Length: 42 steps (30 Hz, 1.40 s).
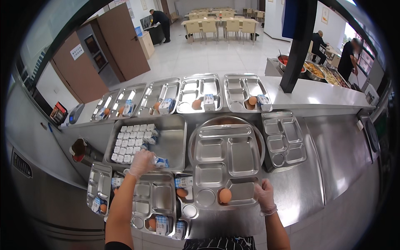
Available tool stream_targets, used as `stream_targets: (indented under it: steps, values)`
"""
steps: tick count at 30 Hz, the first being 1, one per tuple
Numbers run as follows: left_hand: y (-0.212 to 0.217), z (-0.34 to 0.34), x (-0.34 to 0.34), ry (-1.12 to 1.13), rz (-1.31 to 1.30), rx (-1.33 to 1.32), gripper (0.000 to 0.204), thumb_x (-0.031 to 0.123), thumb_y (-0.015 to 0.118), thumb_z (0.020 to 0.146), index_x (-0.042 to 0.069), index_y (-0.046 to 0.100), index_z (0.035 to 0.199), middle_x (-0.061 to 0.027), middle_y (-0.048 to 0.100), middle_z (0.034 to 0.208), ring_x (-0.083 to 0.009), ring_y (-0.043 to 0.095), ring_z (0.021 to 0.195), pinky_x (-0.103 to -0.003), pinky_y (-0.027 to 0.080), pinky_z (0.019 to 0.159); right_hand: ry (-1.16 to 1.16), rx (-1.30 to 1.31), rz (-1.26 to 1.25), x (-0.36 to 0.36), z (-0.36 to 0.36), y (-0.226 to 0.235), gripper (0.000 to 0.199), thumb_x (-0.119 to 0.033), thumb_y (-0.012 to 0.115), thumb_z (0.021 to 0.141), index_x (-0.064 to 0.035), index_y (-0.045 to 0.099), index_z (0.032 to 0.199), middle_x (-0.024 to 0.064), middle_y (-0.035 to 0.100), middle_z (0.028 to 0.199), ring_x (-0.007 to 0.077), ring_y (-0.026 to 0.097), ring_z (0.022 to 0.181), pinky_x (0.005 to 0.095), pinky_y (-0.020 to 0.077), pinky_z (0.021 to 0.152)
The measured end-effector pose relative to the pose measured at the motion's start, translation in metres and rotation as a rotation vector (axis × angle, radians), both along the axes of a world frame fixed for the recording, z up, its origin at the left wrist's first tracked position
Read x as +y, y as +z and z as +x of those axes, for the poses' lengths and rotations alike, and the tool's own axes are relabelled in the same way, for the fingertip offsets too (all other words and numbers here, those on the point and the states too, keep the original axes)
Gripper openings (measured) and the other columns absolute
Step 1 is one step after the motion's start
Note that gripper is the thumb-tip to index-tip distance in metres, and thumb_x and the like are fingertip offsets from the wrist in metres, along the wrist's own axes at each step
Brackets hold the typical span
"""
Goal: The person assembles cafeteria trays by placing a boiled egg and a small milk carton into each compartment of a metal tray. They repeat this process for multiple trays lined up on a stainless steel counter in a cafeteria setting.
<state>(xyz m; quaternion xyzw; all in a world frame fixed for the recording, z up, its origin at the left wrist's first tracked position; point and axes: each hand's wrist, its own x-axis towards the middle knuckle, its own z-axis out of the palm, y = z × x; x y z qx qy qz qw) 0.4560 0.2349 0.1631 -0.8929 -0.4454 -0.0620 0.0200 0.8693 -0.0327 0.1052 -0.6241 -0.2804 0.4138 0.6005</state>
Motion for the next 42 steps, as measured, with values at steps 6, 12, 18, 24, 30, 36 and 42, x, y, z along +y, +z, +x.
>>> stream_targets:
  steps: [6, 12, 18, 24, 30, 36, 42]
  values:
    - [0.007, 0.011, -0.033, 0.590, -0.618, -0.799, 0.028, 0.027, 0.071, 0.077, 0.005, 0.059, 0.091, -0.0044, 0.060, 0.080, -0.0138, 0.055, 0.072, -0.028, 0.045, 0.066, -0.032, -0.005, 0.069, 0.012, -0.008, -0.020, 0.014, -0.008, 0.058, 0.087, -0.0071, 0.045, 0.080, -0.0023, 0.045, 0.065, 0.0059, 0.046, 0.051, 0.0213, 0.0370, 0.043]
    - [0.039, 0.096, -0.167, 0.423, -1.195, -1.490, 0.026, 0.023, 0.060, 0.088, 0.001, 0.054, 0.101, -0.0070, 0.062, 0.095, -0.0119, 0.059, 0.081, -0.024, 0.047, 0.066, -0.074, -0.192, 0.074, 0.027, -0.030, -0.036, 0.016, -0.008, 0.058, 0.085, -0.0071, 0.044, 0.079, -0.0022, 0.045, 0.064, 0.0064, 0.047, 0.052, 0.0216, 0.0377, 0.045]
    - [-0.011, 0.161, -0.252, 0.651, -1.371, -1.590, 0.033, 0.024, 0.060, 0.089, -0.001, 0.051, 0.110, -0.0104, 0.060, 0.103, -0.0140, 0.058, 0.078, -0.026, 0.049, 0.069, -0.018, 0.075, 0.104, 0.027, -0.060, -0.027, 0.012, -0.007, 0.059, 0.085, -0.0053, 0.048, 0.084, -0.0027, 0.048, 0.074, 0.0044, 0.044, 0.066, 0.0205, 0.0384, 0.059]
    - [-0.014, 0.154, -0.288, 0.526, -1.424, -1.708, 0.036, 0.028, 0.059, 0.090, -0.005, 0.051, 0.103, -0.0132, 0.060, 0.099, -0.0173, 0.062, 0.089, -0.027, 0.050, 0.079, 0.123, -0.102, 0.109, 0.015, -0.061, -0.005, 0.010, -0.004, 0.057, 0.084, -0.0054, 0.048, 0.086, -0.0019, 0.051, 0.079, 0.0043, 0.047, 0.071, 0.0191, 0.0392, 0.064]
    - [-0.024, 0.090, -0.328, 0.537, -1.383, -1.544, 0.040, 0.028, 0.055, 0.093, -0.001, 0.050, 0.119, -0.0114, 0.060, 0.104, -0.0167, 0.060, 0.094, -0.028, 0.050, 0.082, 0.408, -0.006, 0.126, 0.034, -0.064, -0.003, 0.009, 0.000, 0.055, 0.084, -0.0046, 0.049, 0.089, -0.0019, 0.052, 0.081, 0.0048, 0.048, 0.072, 0.0196, 0.0404, 0.067]
    - [-0.077, -0.018, -0.377, 1.028, -0.390, -1.709, 0.029, 0.019, 0.055, 0.092, 0.003, 0.048, 0.115, -0.0055, 0.055, 0.094, -0.0117, 0.056, 0.082, -0.026, 0.047, 0.073, 0.757, 0.003, 0.089, 0.078, -0.092, 0.001, 0.014, 0.003, 0.054, 0.083, -0.0016, 0.052, 0.097, 0.0012, 0.057, 0.091, 0.0067, 0.053, 0.083, 0.0209, 0.0423, 0.075]
    - [-0.141, -0.066, -0.373, 1.301, -0.388, -1.919, 0.021, 0.015, 0.049, 0.093, 0.001, 0.048, 0.108, -0.0054, 0.054, 0.092, -0.0144, 0.056, 0.080, -0.030, 0.048, 0.072, 1.048, -0.036, -0.074, 0.112, -0.146, -0.011, 0.025, -0.002, 0.054, 0.087, 0.0035, 0.052, 0.111, 0.0050, 0.061, 0.094, 0.0095, 0.057, 0.082, 0.0225, 0.0464, 0.071]
